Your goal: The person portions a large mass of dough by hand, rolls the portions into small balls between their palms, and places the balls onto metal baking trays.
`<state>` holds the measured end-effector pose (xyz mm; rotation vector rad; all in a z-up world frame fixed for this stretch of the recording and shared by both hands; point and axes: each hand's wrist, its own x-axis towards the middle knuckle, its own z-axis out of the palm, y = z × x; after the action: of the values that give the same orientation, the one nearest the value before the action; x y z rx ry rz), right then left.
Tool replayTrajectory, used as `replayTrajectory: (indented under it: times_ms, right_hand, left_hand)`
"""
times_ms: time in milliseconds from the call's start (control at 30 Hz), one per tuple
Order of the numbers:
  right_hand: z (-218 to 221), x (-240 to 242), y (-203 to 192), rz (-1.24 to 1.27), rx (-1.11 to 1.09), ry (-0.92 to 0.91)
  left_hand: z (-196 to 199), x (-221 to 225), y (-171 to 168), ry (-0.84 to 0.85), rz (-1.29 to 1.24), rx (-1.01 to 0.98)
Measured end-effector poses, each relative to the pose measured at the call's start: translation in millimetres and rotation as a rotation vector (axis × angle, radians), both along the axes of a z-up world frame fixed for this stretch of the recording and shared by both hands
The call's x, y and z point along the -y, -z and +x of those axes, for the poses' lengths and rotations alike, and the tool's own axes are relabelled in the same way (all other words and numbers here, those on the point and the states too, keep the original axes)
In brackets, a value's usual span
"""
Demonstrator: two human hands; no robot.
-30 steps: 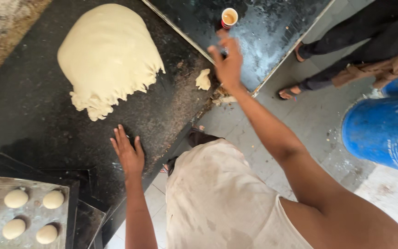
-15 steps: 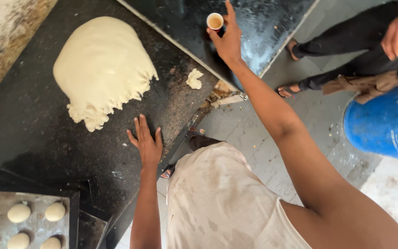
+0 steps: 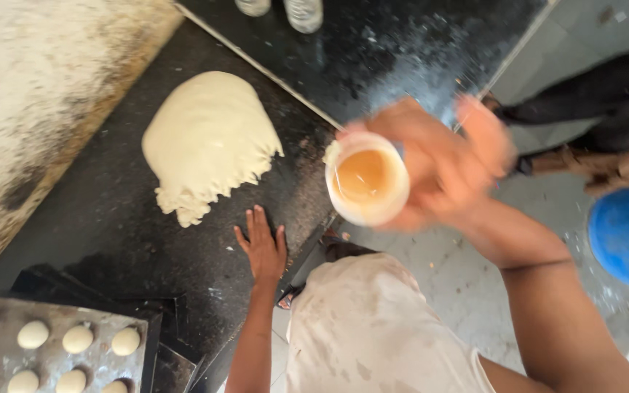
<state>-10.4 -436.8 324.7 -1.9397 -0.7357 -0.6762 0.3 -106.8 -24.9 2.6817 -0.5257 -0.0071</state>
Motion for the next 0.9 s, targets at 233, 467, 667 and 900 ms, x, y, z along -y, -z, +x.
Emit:
replayTrajectory:
  times_ms: [233, 467, 667, 900]
  right_hand:
    - [-63.4, -52.5, -99.7, -0.039, -0.001, -0.183]
    - [-50.5, -79.7, -122.9, -0.101, 0.19, -0.225]
    - [-50.1, -88.1, -129.1, -0.119, 0.251, -0.209]
    - [-56.8, -95.4, -121.2, -0.082, 0.215, -0.191]
  left_hand:
    - [-0.5, -3.1, 8.3, -0.027, 0.001, 0.066]
    - [-4.9, -7.5, 8.9, -0.031, -0.051, 0.043]
    - [-5.5, -8.8, 5.8, -0.029, -0.058, 0.006]
    - [-3.5, -11.1, 7.9, -0.005, -0.119, 0.054]
